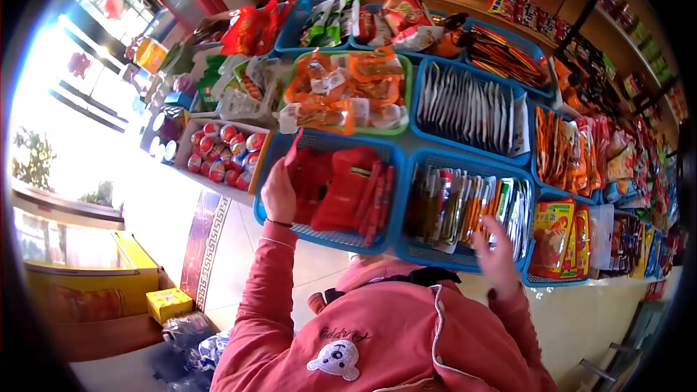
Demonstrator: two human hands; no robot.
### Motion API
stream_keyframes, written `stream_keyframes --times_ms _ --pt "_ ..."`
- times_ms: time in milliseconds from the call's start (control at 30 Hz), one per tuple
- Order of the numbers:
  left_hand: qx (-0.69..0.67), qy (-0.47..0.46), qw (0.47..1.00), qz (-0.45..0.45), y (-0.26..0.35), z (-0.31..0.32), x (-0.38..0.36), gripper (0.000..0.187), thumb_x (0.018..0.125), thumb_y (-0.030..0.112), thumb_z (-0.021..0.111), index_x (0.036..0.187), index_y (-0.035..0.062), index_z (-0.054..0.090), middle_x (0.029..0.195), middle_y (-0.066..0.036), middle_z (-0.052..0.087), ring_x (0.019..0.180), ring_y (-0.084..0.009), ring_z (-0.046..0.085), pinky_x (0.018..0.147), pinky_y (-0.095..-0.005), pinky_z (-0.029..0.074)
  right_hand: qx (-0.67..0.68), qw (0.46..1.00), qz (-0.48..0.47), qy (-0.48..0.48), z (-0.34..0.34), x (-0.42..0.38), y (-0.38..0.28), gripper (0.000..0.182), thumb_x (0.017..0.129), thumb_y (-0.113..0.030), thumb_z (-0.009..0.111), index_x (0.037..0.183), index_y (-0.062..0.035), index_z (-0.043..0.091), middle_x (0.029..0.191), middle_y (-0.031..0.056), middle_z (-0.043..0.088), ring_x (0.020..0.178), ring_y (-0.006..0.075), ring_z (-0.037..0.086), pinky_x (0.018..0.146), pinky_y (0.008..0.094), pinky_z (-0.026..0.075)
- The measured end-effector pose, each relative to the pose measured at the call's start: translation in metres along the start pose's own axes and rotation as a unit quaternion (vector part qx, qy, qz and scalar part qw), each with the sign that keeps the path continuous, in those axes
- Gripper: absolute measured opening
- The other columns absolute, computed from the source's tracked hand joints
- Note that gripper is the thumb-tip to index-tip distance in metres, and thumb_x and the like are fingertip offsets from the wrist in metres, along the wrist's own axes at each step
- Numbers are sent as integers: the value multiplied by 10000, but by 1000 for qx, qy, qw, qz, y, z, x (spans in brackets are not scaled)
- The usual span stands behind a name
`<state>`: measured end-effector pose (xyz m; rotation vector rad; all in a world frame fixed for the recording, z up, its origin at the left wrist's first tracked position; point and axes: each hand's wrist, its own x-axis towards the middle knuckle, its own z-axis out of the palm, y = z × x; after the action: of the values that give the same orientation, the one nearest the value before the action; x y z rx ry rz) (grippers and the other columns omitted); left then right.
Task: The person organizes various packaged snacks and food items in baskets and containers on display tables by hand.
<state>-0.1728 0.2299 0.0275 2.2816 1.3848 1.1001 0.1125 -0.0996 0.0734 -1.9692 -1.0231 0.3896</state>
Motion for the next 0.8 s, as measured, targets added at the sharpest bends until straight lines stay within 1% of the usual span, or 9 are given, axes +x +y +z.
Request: stream_keyframes --times_ms 133,300,333,367,433,500,600,700,800 --pt "39 30 999 -22 -24 -27 21 199 940 139 505 1054 23 620 889 -233 644 822 -398 631 673 -439 515 -66 959 -207 -179 84 38 -66 292 818 -149 655 1077 -30 591 1083 126 604 1001 311 579 864 378 484" --pt "12 -29 999 3 -52 -48 41 330 921 144 524 1241 67 522 892 -218 651 781 -402 631 634 -456 508 -126 937 -242 -217 163 50 -76 303 807 -174 652 1068 -30 599 1109 131 599 1094 300 537 933 401 436" --pt "54 -81 992 -76 -43 -53 46 419 914 156 530 1323 98 455 1009 -208 645 874 -391 628 700 -452 512 -171 927 -266 -201 174 52 -73 298 807 -178 648 1064 -33 608 1128 135 597 1142 298 515 982 413 403" --pt "96 -18 995 25 -48 -46 47 448 887 139 546 1328 121 467 1203 -164 588 1093 -345 564 884 -435 464 -173 928 -263 -197 181 54 -73 298 807 -178 648 1064 -33 608 1128 135 597 1142 298 515 982 413 403" --pt "220 -8 970 102 -41 -43 50 500 841 119 573 1330 137 473 1344 -106 487 1282 -300 409 1059 -442 307 -249 890 -309 -225 190 55 -72 288 807 -201 642 1052 -52 617 1188 123 572 1202 290 465 1039 440 322" --pt "243 10 956 165 -20 -41 47 446 806 55 554 1247 118 547 1352 -90 468 1344 -296 331 1110 -463 193 -270 883 -312 -222 196 52 -65 282 796 -208 645 1037 -62 632 1183 116 577 1212 286 456 1060 460 283" --pt "219 -28 954 204 -13 -39 31 375 794 49 554 1162 106 598 1345 -89 472 1342 -287 327 1096 -460 223 -296 873 -325 -211 191 53 -68 265 792 -213 641 1015 -68 648 1147 102 588 1194 279 464 1048 451 295" --pt "181 -69 958 210 -21 -29 7 321 808 83 566 1127 90 606 1247 -117 555 1233 -301 460 1010 -431 367 -293 875 -308 -233 181 52 -69 248 803 -218 627 1004 -77 659 1093 86 595 1171 268 472 1027 439 312" --pt "-95 -222 970 -14 -14 -7 -21 292 849 220 620 1063 22 612 971 -188 651 911 -347 625 776 -407 508 -250 894 -308 -207 176 51 -58 231 821 -222 606 998 -82 657 1067 77 590 1153 258 476 1005 421 329"
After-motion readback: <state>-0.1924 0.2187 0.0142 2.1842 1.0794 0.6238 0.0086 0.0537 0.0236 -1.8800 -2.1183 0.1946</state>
